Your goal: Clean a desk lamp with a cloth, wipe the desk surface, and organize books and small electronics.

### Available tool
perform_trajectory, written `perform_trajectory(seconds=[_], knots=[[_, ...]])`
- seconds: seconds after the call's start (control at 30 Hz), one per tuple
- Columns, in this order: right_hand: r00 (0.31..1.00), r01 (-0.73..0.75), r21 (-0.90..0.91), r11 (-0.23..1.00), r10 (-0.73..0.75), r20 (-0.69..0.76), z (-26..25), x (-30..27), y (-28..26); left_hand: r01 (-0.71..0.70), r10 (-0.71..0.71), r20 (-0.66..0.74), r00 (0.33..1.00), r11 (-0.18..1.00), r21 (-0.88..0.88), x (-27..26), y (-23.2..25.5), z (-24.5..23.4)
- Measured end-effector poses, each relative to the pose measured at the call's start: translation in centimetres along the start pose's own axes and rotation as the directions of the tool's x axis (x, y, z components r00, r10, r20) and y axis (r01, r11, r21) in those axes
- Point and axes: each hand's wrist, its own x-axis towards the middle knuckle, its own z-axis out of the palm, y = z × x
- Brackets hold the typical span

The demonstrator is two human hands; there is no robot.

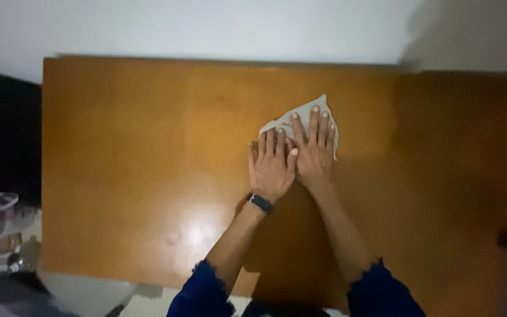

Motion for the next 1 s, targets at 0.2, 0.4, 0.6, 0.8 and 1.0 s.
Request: perform_trajectory(seconds=[0.2,0.4,0.6,0.8,1.0], knots=[[0.997,-0.039,-0.013,0.999,0.039,0.062,-0.8,-12.2,-4.8,-0.018,0.018,0.052,0.998,1.0,-0.015,-12.3,-0.6,-1.3],[0.995,-0.091,-0.04,0.995,0.093,0.042,1.7,-26.5,-8.7,-0.028,0.032,0.096,0.995,0.999,-0.044,-27.0,-0.7,-2.3],[0.996,-0.053,-0.026,0.998,0.051,-0.075,5.4,-38.0,-13.9,-0.02,0.026,0.174,0.984,0.999,-0.031,-39.1,-2.4,-3.8],[0.999,0.02,0.14,0.99,-0.024,0.026,2.4,-41.2,-15.3,0.117,-0.116,0.132,0.984,0.993,-0.003,-43.1,-2.7,-2.9],[0.997,-0.082,-0.074,0.994,0.081,-0.02,2.5,-44.2,-9.1,-0.157,0.157,0.072,0.985,0.988,-0.002,-42.6,-0.1,1.0]])
